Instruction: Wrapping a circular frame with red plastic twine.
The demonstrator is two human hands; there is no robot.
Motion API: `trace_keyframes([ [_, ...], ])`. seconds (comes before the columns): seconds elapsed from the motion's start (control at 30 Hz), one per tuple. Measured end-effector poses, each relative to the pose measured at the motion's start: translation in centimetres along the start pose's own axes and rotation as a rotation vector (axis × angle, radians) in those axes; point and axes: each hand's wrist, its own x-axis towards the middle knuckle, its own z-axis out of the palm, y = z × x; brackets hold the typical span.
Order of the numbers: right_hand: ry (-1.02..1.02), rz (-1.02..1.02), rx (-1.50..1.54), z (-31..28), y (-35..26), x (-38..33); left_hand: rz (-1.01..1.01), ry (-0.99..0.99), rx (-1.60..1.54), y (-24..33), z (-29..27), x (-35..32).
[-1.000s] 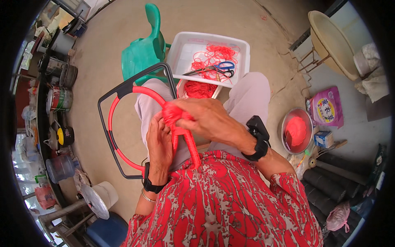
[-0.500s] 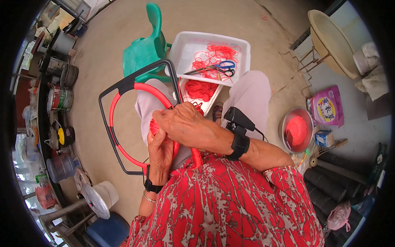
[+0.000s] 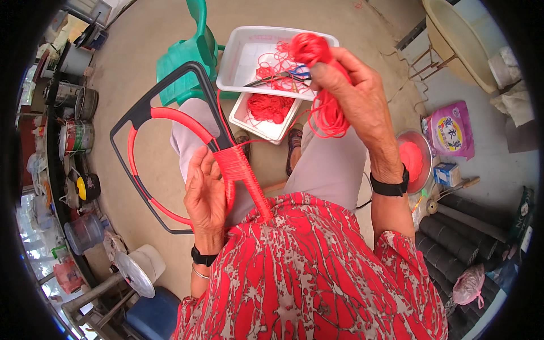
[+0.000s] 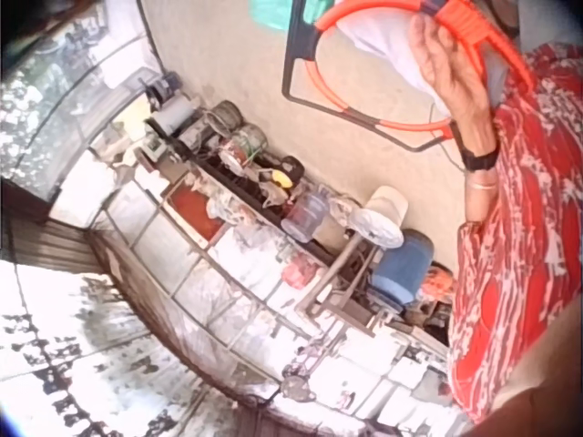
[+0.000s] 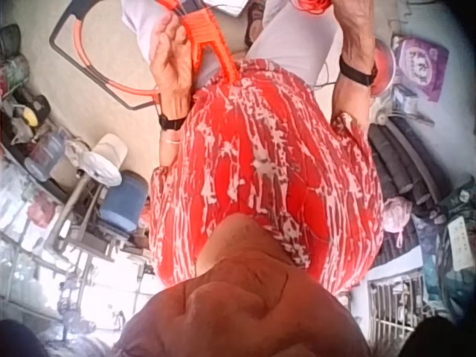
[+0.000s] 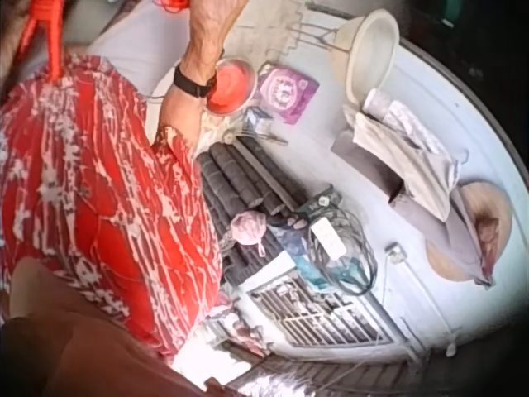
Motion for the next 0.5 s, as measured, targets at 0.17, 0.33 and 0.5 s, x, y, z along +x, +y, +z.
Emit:
trace_keyframes([
  [0.17,0.003,0.048,-0.091,-0.1,2.5,0.5,-0.019,0.014,0.022,0.4,0.3,-0.1],
  [0.33,-0.303,-0.052,-0.464,4.6,6.3,1.3,-0.096,0.092,0.013,0.7,1.7,0.2],
  [0.5,-0.579,-0.099,-0.229,9.2,7.0,1.0,-0.194,0.147,0.023,0.6,2.3,1.0],
])
